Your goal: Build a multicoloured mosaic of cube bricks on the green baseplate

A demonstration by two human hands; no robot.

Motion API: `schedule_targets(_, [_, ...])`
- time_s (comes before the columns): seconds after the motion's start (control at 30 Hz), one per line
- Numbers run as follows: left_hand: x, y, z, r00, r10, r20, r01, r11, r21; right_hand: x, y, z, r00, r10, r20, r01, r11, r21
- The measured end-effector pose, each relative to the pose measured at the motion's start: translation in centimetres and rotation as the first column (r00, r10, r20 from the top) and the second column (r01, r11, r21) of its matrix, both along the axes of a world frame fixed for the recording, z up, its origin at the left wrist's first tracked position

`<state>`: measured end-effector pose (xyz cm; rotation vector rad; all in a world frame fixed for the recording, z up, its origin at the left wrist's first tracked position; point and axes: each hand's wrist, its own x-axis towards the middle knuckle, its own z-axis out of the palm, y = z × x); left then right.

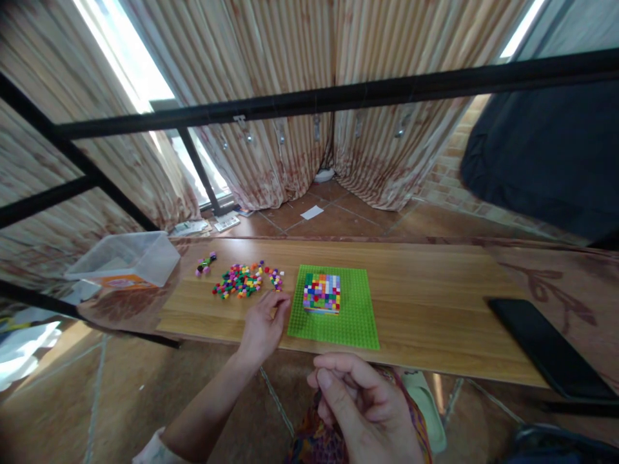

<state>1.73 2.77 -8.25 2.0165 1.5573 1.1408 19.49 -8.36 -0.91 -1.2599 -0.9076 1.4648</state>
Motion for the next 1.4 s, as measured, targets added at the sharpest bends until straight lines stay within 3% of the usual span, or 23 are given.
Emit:
schedule_targets(0.27, [2.6, 0.5, 1.5, 0.989, -0.133, 0.069, 0.133, 0.991, 0.002, -0.1, -0.1, -0.1, 0.999, -0.020, -0.040, 0.020, 1.000, -0.002])
schedule_targets(0.37, [3.0, 0.7, 1.1, 0.958, -0.087, 0.273, 0.122, 0.986, -0.114, -0.4, 0.1, 0.3, 0.997, -0.042, -0.061, 0.042, 0.999, -0.014])
schedule_targets(0.43, [2.9, 0.8, 0.9, 0.828, 0.049, 0.559, 0.145, 0.944, -0.297, -0.7, 0.1, 0.7, 0.995, -0.079, -0.068, 0.077, 0.996, -0.034])
schedule_targets(0.5, [2.6, 1.0, 0.8, 0.574, 0.244, 0.782, 0.250, 0.857, -0.451, -0.9, 0.1, 1.1, 0.990, -0.117, -0.078, 0.113, 0.992, -0.054])
schedule_targets(0.57, [2.1, 0.9, 1.0, 0.372, 0.385, 0.844, 0.354, 0.782, -0.513, -1.1, 0.0, 1.4, 0.987, -0.139, -0.084, 0.134, 0.989, -0.067])
schedule_targets(0.63, [1.9, 0.9, 1.3, 0.325, 0.435, 0.840, 0.381, 0.752, -0.537, -1.2, 0.0, 1.6, 0.988, -0.134, -0.081, 0.128, 0.989, -0.071])
schedule_targets(0.7, [2.0, 0.8, 1.6, 0.388, 0.414, 0.823, 0.351, 0.760, -0.547, -1.1, 0.0, 1.5, 0.989, -0.131, -0.073, 0.126, 0.989, -0.071])
schedule_targets(0.83, [3.2, 0.9, 1.5, 0.667, 0.212, 0.714, 0.238, 0.847, -0.475, -1.0, 0.1, 1.0, 0.990, -0.119, -0.078, 0.115, 0.992, -0.056])
schedule_targets(0.93, [4.1, 1.2, 1.0, 0.881, 0.066, 0.469, 0.116, 0.930, -0.349, -0.8, 0.2, 0.5, 0.993, -0.090, -0.082, 0.089, 0.996, -0.012])
schedule_targets(1.0, [4.4, 1.2, 0.9, 0.973, 0.010, 0.231, 0.050, 0.966, -0.253, -0.6, 0.3, 0.3, 0.994, -0.070, -0.080, 0.070, 0.998, -0.003])
schedule_targets(1.07, [4.6, 1.1, 0.9, 0.999, -0.030, 0.021, 0.033, 0.983, -0.180, -0.5, 0.3, 0.2, 0.996, -0.058, -0.074, 0.057, 0.998, -0.010])
schedule_targets(1.17, [4.5, 0.8, 0.8, 0.988, -0.056, -0.141, 0.035, 0.989, -0.146, -0.5, 0.2, 0.1, 0.996, -0.056, -0.072, 0.055, 0.998, -0.012])
schedule_targets(1.4, [4.4, 1.4, 0.5, 0.981, -0.045, -0.190, 0.015, 0.988, -0.156, -0.6, 0.1, 0.4, 0.992, -0.088, -0.087, 0.086, 0.996, -0.035])
